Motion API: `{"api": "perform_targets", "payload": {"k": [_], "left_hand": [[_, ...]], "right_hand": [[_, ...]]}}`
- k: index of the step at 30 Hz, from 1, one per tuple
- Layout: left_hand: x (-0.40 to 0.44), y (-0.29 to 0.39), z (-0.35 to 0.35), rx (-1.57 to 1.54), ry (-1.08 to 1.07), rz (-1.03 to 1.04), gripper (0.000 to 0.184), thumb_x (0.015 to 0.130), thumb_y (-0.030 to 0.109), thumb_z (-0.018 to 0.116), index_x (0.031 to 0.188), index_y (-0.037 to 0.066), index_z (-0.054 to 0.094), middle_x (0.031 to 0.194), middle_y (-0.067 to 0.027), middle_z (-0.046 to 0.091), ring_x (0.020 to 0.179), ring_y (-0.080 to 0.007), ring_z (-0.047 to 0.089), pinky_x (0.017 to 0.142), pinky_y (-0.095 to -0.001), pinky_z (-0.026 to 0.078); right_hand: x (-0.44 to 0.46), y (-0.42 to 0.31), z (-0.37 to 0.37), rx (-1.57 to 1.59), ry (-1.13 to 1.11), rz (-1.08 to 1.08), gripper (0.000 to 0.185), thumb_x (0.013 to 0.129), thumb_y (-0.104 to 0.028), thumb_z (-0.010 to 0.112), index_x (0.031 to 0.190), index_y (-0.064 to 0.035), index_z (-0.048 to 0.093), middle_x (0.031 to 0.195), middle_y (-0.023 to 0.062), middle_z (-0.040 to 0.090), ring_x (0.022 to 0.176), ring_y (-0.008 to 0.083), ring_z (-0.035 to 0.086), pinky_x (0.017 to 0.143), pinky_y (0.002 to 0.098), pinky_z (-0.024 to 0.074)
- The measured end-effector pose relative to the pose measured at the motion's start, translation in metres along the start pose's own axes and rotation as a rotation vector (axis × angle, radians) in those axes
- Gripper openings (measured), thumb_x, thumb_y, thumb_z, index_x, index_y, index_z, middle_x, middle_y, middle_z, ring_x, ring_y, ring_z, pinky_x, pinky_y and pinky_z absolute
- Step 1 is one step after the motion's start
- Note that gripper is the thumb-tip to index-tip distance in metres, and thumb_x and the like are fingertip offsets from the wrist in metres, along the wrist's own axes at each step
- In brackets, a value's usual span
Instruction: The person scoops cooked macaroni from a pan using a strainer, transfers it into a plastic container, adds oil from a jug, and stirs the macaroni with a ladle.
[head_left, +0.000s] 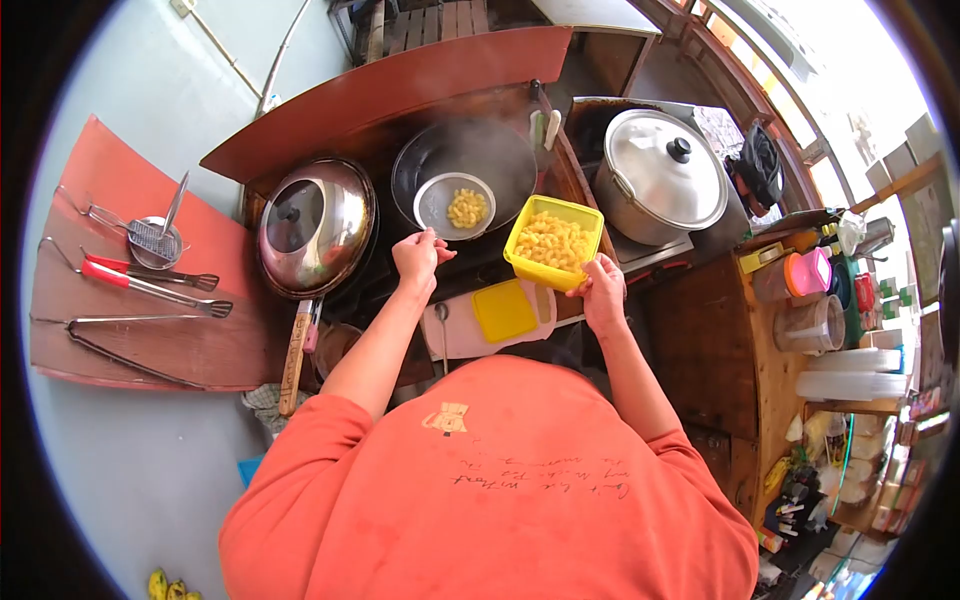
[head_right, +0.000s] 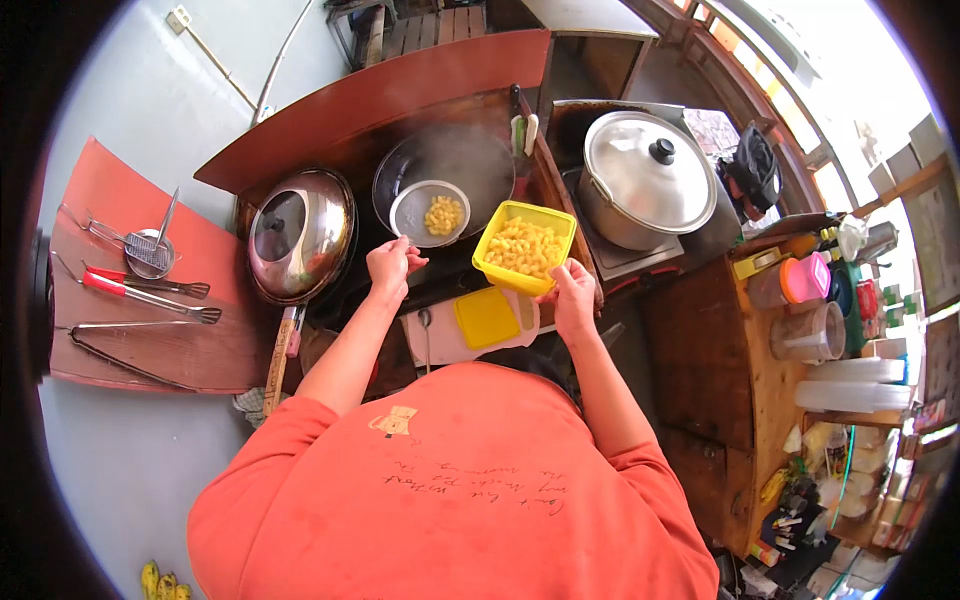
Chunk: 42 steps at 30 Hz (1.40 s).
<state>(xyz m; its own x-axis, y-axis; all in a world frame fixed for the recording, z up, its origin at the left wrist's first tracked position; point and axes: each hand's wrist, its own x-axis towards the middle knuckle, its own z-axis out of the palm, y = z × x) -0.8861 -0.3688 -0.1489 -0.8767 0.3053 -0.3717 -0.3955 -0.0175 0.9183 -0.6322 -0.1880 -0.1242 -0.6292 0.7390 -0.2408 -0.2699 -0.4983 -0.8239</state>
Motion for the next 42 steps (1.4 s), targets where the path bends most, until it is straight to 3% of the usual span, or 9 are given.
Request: {"api": "perform_targets", "payload": {"k": [14, 23, 27, 29, 33, 35, 37, 38, 42], "left_hand": [[-0.004, 0.000, -0.006, 0.031, -0.002, 0.049, 0.024, 0.100, 0.016, 0.056, 0.093, -0.006, 0.061, 0.075, -0.0111, 0.064, 0.052, -0.0190, 0.064, 0.054, -0.0337, 0.059], [0.003, 0.008, -0.012, 0.053, -0.018, -0.031, 0.030, 0.101, 0.012, 0.052, 0.081, -0.009, 0.061, 0.068, -0.0125, 0.063, 0.047, -0.0212, 0.063, 0.049, -0.0333, 0.058], [0.001, 0.048, 0.002, 0.165, -0.024, 0.123, 0.029, 0.100, 0.014, 0.054, 0.084, -0.008, 0.062, 0.069, -0.0115, 0.064, 0.048, -0.0193, 0.064, 0.049, -0.0318, 0.057], [-0.005, 0.073, 0.012, 0.368, -0.086, 0.451, 0.031, 0.101, 0.015, 0.054, 0.081, -0.008, 0.063, 0.068, -0.0114, 0.065, 0.048, -0.0174, 0.063, 0.048, -0.0307, 0.056], [-0.048, 0.114, 0.044, 0.575, -0.054, 0.816, 0.026, 0.099, 0.015, 0.057, 0.082, -0.003, 0.065, 0.061, -0.0102, 0.063, 0.049, -0.0202, 0.065, 0.047, -0.0324, 0.050], [-0.052, 0.107, 0.047, 0.852, 0.012, 1.367, 0.014, 0.094, 0.011, 0.060, 0.097, -0.001, 0.067, 0.068, -0.0136, 0.066, 0.058, -0.0270, 0.066, 0.053, -0.0361, 0.052], [-0.051, 0.093, 0.043, 1.184, -0.149, 1.648, 0.024, 0.088, 0.008, 0.062, 0.108, -0.004, 0.064, 0.076, -0.0130, 0.069, 0.060, -0.0257, 0.066, 0.056, -0.0363, 0.054], [-0.049, 0.088, 0.043, 1.144, -0.187, 1.761, 0.033, 0.083, 0.004, 0.063, 0.114, -0.007, 0.062, 0.083, -0.0129, 0.070, 0.063, -0.0243, 0.067, 0.060, -0.0347, 0.054], [-0.057, 0.095, 0.044, 1.091, -0.187, 1.830, 0.031, 0.083, 0.003, 0.064, 0.112, -0.006, 0.064, 0.081, -0.0122, 0.069, 0.063, -0.0234, 0.066, 0.061, -0.0336, 0.054]], "right_hand": [[0.016, 0.000, 0.009, -0.056, -0.046, 0.018, 0.016, 0.088, -0.009, 0.061, 0.075, -0.0081, 0.051, 0.065, -0.0012, 0.051, 0.049, 0.0069, 0.050, 0.045, 0.0260, 0.0532], [0.020, 0.003, 0.015, -0.077, -0.070, 0.001, 0.013, 0.090, -0.008, 0.061, 0.078, -0.0058, 0.055, 0.070, 0.0011, 0.057, 0.050, 0.0078, 0.052, 0.045, 0.0257, 0.0530], [0.029, 0.003, 0.020, -0.113, -0.074, -0.020, 0.015, 0.089, -0.008, 0.062, 0.077, -0.0052, 0.054, 0.071, 0.0009, 0.057, 0.052, 0.0081, 0.053, 0.045, 0.0254, 0.0528], [0.033, 0.000, 0.027, -0.133, -0.071, -0.032, 0.015, 0.089, -0.008, 0.062, 0.077, -0.0050, 0.053, 0.071, 0.0007, 0.056, 0.053, 0.0083, 0.054, 0.045, 0.0254, 0.0528], [0.042, -0.009, 0.051, -0.183, -0.047, -0.051, 0.018, 0.088, -0.009, 0.063, 0.074, -0.0056, 0.052, 0.070, -0.0001, 0.054, 0.053, 0.0085, 0.052, 0.045, 0.0261, 0.0530], [0.048, -0.011, 0.062, -0.182, -0.050, -0.067, 0.019, 0.088, -0.009, 0.064, 0.073, -0.0059, 0.052, 0.069, -0.0005, 0.053, 0.053, 0.0083, 0.051, 0.045, 0.0265, 0.0532], [0.050, -0.013, 0.074, -0.214, -0.076, -0.095, 0.021, 0.087, -0.010, 0.065, 0.072, -0.0072, 0.051, 0.069, -0.0015, 0.051, 0.054, 0.0076, 0.049, 0.046, 0.0277, 0.0542], [0.050, -0.013, 0.080, -0.208, -0.088, -0.105, 0.021, 0.087, -0.011, 0.065, 0.072, -0.0080, 0.050, 0.068, -0.0024, 0.049, 0.054, 0.0071, 0.049, 0.046, 0.0288, 0.0555], [0.052, -0.008, 0.083, -0.137, -0.099, -0.115, 0.022, 0.088, -0.011, 0.066, 0.073, -0.0078, 0.050, 0.070, -0.0024, 0.050, 0.055, 0.0074, 0.051, 0.048, 0.0282, 0.0566]]}}
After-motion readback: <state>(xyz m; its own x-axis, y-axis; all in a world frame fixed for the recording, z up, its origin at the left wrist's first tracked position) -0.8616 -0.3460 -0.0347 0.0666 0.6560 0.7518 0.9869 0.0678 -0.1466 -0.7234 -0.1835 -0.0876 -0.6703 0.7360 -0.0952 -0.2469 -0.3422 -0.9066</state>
